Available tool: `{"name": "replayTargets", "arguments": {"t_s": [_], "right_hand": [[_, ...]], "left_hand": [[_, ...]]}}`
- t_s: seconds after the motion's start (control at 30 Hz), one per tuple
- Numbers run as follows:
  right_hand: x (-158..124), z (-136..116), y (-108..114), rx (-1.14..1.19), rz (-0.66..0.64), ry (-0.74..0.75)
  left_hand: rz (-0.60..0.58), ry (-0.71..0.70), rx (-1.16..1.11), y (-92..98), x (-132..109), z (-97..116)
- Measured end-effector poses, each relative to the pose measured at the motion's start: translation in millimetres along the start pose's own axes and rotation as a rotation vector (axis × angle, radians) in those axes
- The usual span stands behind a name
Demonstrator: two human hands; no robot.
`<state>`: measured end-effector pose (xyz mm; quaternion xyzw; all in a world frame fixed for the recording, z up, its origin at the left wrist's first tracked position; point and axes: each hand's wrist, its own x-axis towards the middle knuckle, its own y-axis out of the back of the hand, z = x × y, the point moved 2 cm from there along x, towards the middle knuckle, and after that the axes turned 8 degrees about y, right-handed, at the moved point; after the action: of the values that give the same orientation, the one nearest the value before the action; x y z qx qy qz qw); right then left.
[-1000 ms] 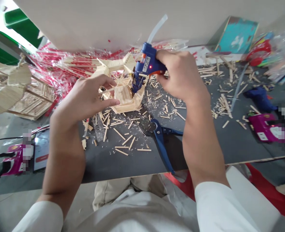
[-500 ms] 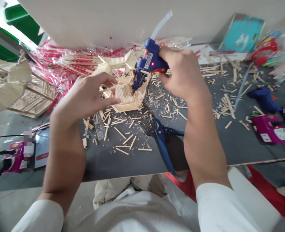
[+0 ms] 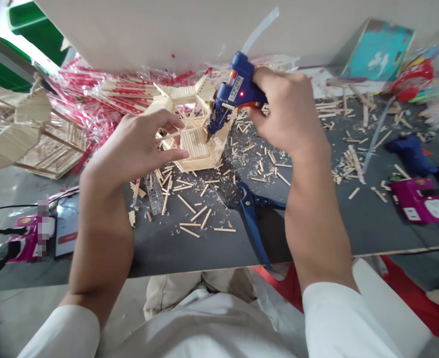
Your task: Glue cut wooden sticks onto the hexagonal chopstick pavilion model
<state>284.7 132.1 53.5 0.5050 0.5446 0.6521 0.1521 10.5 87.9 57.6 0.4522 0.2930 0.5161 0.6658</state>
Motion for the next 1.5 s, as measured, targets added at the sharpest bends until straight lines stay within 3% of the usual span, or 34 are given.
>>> {"name": "replayTargets", "arguments": {"t_s": [1.17, 1.5], "right_hand": [[0, -6, 1, -0.006, 0.012, -0.047], [2, -10, -3, -0.064, 0.123, -0.080]], "left_hand": [[0.014, -0.048, -0.005, -11.2, 6, -5], [-0.045, -0.033, 0.145, -6.2, -1, 9]]}}
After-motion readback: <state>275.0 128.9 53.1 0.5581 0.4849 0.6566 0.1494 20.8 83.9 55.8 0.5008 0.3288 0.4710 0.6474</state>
